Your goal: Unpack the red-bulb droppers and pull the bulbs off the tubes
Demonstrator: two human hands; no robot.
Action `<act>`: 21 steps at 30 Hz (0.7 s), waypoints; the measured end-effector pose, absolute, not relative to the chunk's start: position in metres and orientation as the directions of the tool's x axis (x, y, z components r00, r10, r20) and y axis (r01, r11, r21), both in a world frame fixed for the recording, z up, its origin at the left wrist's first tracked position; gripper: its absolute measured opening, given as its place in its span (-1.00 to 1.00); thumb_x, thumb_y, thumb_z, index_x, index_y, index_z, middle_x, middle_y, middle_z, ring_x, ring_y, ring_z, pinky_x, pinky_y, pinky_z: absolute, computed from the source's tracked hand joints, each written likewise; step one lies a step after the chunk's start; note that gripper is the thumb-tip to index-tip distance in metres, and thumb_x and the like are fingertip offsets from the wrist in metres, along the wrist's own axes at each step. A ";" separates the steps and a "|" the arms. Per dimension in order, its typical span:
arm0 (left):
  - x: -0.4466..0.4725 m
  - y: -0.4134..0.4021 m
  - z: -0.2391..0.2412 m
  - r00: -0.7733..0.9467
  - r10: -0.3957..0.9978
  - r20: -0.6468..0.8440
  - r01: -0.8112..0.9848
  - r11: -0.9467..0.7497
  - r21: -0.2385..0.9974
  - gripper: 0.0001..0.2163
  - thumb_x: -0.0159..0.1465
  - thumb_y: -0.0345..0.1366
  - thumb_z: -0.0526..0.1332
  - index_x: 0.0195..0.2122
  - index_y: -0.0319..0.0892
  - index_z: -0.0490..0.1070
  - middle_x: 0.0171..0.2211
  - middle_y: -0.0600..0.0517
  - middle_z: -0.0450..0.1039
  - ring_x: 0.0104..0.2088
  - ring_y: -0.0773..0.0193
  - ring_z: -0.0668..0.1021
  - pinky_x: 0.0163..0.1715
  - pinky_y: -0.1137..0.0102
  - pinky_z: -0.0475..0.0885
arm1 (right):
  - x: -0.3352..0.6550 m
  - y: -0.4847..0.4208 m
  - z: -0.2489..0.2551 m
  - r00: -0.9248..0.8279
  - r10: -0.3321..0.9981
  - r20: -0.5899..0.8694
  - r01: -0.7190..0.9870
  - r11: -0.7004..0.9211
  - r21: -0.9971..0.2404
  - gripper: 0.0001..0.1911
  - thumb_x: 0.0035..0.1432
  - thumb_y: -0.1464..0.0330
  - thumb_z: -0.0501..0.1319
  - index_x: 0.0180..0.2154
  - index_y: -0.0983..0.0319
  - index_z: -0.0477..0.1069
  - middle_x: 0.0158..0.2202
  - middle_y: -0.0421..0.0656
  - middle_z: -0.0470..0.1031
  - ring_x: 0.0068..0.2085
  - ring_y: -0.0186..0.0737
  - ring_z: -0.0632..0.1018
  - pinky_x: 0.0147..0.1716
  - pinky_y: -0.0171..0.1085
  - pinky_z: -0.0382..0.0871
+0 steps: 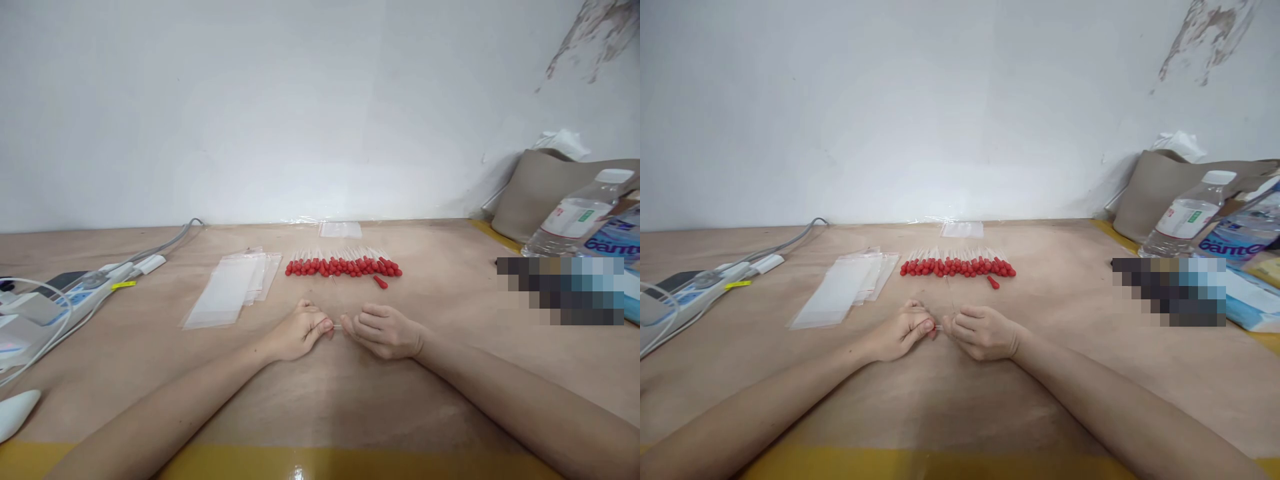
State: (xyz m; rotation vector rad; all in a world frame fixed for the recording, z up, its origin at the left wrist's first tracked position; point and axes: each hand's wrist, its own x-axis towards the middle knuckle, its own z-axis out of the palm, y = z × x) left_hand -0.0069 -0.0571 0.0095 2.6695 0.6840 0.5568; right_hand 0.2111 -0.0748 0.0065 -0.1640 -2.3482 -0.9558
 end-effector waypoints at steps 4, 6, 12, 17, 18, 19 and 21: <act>-0.007 -0.057 0.010 0.782 0.534 0.322 0.409 -0.829 0.382 -0.65 0.36 -0.28 -0.18 -0.40 -0.18 0.35 -0.48 0.09 0.43 -0.40 0.36 0.44 -0.15 0.34 0.19 | 0.209 -0.077 0.004 -0.760 0.081 0.645 0.473 0.750 0.463 -0.88 0.16 0.48 0.07 -0.35 0.28 0.37 -0.55 -0.23 0.30 -0.47 -0.37 0.27 -0.41 -0.26 0.13; -0.007 -0.057 0.010 0.742 0.544 0.392 0.445 -0.837 0.320 -0.73 0.34 -0.25 -0.11 -0.30 -0.17 0.36 -0.43 0.07 0.44 -0.36 0.34 0.45 -0.15 0.32 0.19 | 0.208 -0.079 0.004 -0.656 0.264 0.707 0.610 0.737 0.292 -0.86 0.17 0.41 0.07 -0.38 0.26 0.38 -0.57 -0.23 0.31 -0.46 -0.36 0.27 -0.36 -0.24 0.09; -0.003 -0.059 0.011 0.690 0.325 0.646 0.472 -0.880 -0.061 -0.85 0.23 -0.22 0.13 -0.19 -0.10 0.36 -0.36 0.08 0.48 -0.28 0.29 0.46 0.06 0.13 0.02 | 0.203 -0.081 0.005 -0.526 0.546 0.652 0.687 0.725 -0.053 -0.75 0.20 0.36 0.00 -0.45 0.24 0.37 -0.58 -0.24 0.34 -0.43 -0.35 0.30 -0.17 -0.19 0.01; -0.001 -0.059 0.014 0.735 0.291 0.613 0.504 -0.839 -0.206 -0.86 0.27 -0.29 0.06 -0.36 -0.12 0.38 -0.55 0.11 0.40 -0.43 0.33 0.41 0.05 0.09 0.04 | 0.199 -0.077 -0.001 -0.538 0.517 0.666 0.641 0.764 -0.075 -0.77 0.20 0.35 0.03 -0.43 0.21 0.40 -0.62 -0.27 0.35 -0.46 -0.36 0.28 -0.15 -0.18 -0.01; -0.002 -0.059 0.014 0.741 0.300 0.601 0.509 -0.835 -0.211 -0.85 0.27 -0.29 0.05 -0.38 -0.14 0.38 -0.57 0.10 0.38 -0.44 0.31 0.40 0.03 0.09 0.06 | 0.199 -0.077 -0.003 -0.537 0.492 0.685 0.633 0.772 -0.059 -0.77 0.19 0.34 0.04 -0.45 0.21 0.39 -0.63 -0.27 0.34 -0.46 -0.37 0.27 -0.16 -0.18 0.00; -0.002 -0.059 0.014 0.746 0.308 0.590 0.510 -0.835 -0.209 -0.84 0.26 -0.29 0.05 -0.39 -0.15 0.37 -0.57 0.09 0.38 -0.43 0.30 0.40 0.01 0.10 0.07 | 0.200 -0.076 -0.004 -0.540 0.467 0.700 0.626 0.779 -0.036 -0.77 0.18 0.35 0.05 -0.47 0.23 0.38 -0.64 -0.27 0.32 -0.46 -0.37 0.26 -0.17 -0.18 0.01; -0.002 -0.059 0.015 0.756 0.325 0.568 0.502 -0.844 -0.186 -0.83 0.27 -0.29 0.04 -0.41 -0.17 0.37 -0.56 0.07 0.38 -0.41 0.29 0.39 -0.03 0.13 0.10 | 0.200 -0.074 -0.006 -0.562 0.412 0.717 0.611 0.792 0.023 -0.76 0.18 0.36 0.06 -0.49 0.25 0.37 -0.64 -0.26 0.29 -0.47 -0.36 0.25 -0.24 -0.22 0.05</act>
